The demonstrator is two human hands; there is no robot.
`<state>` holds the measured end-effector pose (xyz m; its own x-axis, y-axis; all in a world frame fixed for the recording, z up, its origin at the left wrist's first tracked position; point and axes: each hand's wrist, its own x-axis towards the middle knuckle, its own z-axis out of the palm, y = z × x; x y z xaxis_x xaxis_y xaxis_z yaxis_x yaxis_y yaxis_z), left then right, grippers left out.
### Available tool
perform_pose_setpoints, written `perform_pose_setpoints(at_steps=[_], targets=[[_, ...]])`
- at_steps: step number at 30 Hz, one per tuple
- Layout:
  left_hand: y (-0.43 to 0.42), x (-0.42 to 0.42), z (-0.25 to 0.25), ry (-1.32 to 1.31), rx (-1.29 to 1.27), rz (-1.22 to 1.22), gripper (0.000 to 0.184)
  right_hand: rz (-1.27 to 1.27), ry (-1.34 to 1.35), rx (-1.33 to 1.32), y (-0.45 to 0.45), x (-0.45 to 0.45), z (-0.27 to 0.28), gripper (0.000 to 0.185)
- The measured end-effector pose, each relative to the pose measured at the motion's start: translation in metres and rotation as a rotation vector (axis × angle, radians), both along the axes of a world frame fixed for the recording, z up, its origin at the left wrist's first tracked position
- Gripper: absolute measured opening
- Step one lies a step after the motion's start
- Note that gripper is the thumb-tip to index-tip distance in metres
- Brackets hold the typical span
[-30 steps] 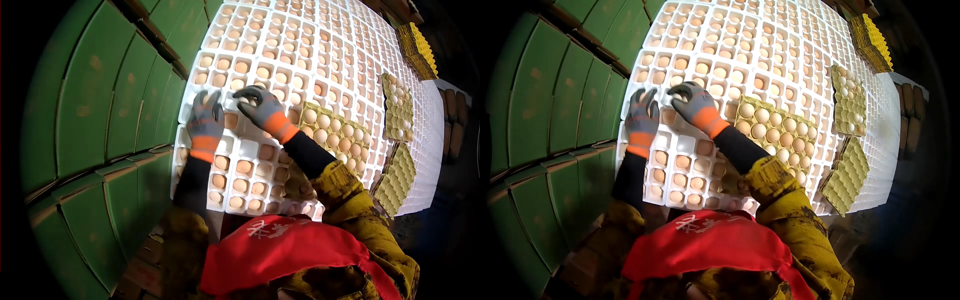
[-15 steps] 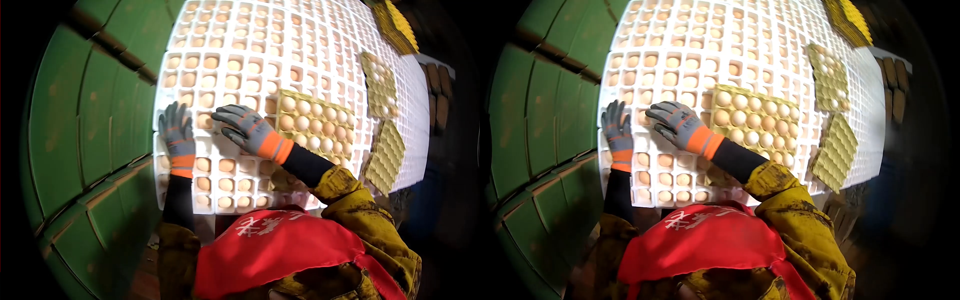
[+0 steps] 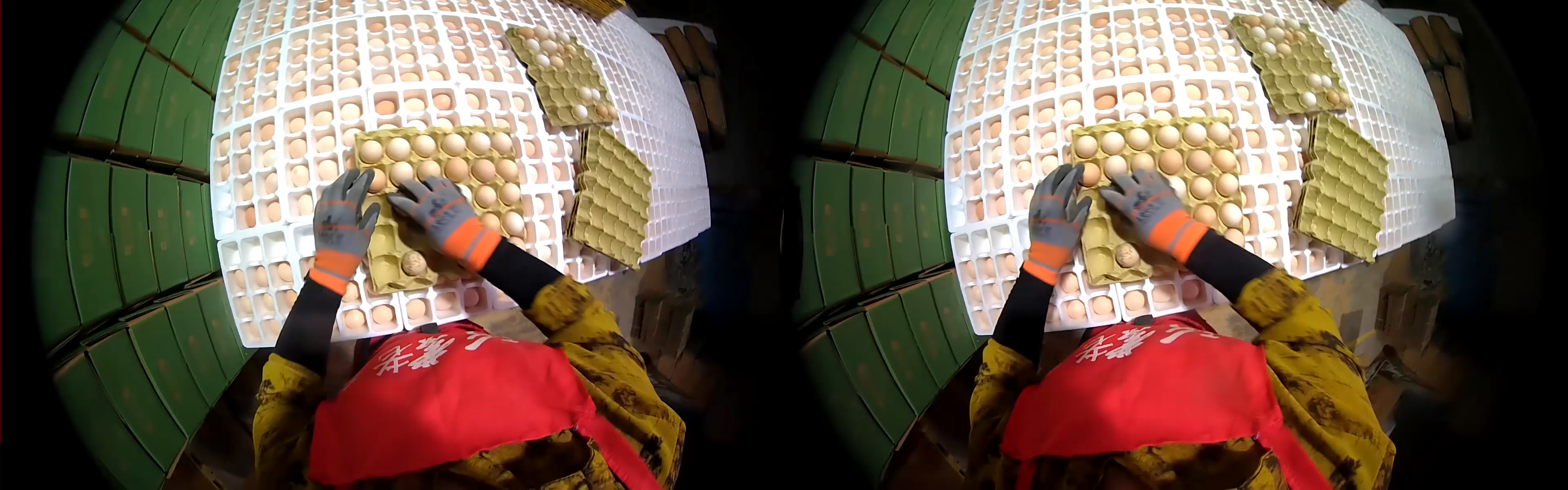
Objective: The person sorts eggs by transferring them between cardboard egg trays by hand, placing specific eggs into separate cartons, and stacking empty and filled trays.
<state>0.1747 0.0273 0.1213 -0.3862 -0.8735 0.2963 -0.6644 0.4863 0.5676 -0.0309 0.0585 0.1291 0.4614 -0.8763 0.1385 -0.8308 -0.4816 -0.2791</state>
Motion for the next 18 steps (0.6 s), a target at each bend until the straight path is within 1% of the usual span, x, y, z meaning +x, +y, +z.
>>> perform_pose_setpoints(at_steps=[1,2,3,5,6,7,9,10,11,13,14,15,16,17,18], targets=[[-0.001,-0.007,-0.010,-0.099,-0.045,-0.023,0.053,-0.020,0.025,-0.039,0.000,0.001,-0.012,0.045],[-0.004,-0.016,-0.013,-0.199,-0.049,-0.015,0.051,-0.019,-0.051,0.081,-0.002,0.000,0.002,0.043],[-0.009,-0.023,-0.015,-0.298,-0.056,-0.004,0.049,-0.064,-0.241,0.102,-0.002,-0.008,0.001,0.042],[-0.018,-0.026,-0.015,-0.268,-0.027,0.001,0.046,-0.157,-0.622,0.154,0.005,-0.026,0.004,0.038],[-0.023,-0.024,-0.014,-0.199,-0.006,-0.011,0.044,-0.339,-1.093,0.468,0.014,-0.037,0.009,0.034],[-0.027,-0.021,-0.013,-0.092,0.032,-0.017,0.037,-0.403,-1.341,0.733,0.017,-0.059,0.030,0.032],[-0.019,-0.019,0.000,0.372,0.467,0.204,0.037,-0.377,-1.573,0.893,0.021,-0.081,0.021,0.032],[-0.023,-0.012,-0.009,0.631,0.514,0.246,0.031,-0.422,-1.119,0.670,0.019,-0.079,0.021,0.033],[-0.017,-0.015,0.005,1.097,0.743,0.260,0.028,-0.245,-0.721,0.175,0.017,-0.070,0.014,0.034],[-0.023,-0.015,-0.023,1.188,0.781,0.093,0.028,-0.163,-0.078,-0.005,0.018,-0.049,0.013,0.031],[-0.033,-0.023,-0.039,0.775,0.681,0.174,0.029,-0.174,0.137,-0.025,0.016,-0.034,-0.005,0.031],[-0.027,-0.039,-0.043,0.576,0.518,0.151,0.036,-0.191,0.353,-0.047,0.011,-0.023,-0.020,0.032],[-0.022,-0.057,-0.022,0.186,0.015,0.005,0.045,-0.206,0.261,0.041,0.008,-0.023,-0.013,0.028],[-0.019,-0.067,0.000,-0.313,0.022,-0.028,0.049,-0.226,0.105,0.119,0.004,-0.030,-0.008,0.027],[-0.018,-0.074,0.001,-0.420,0.036,-0.010,0.048,-0.243,-0.049,0.206,0.002,-0.041,-0.005,0.027]])
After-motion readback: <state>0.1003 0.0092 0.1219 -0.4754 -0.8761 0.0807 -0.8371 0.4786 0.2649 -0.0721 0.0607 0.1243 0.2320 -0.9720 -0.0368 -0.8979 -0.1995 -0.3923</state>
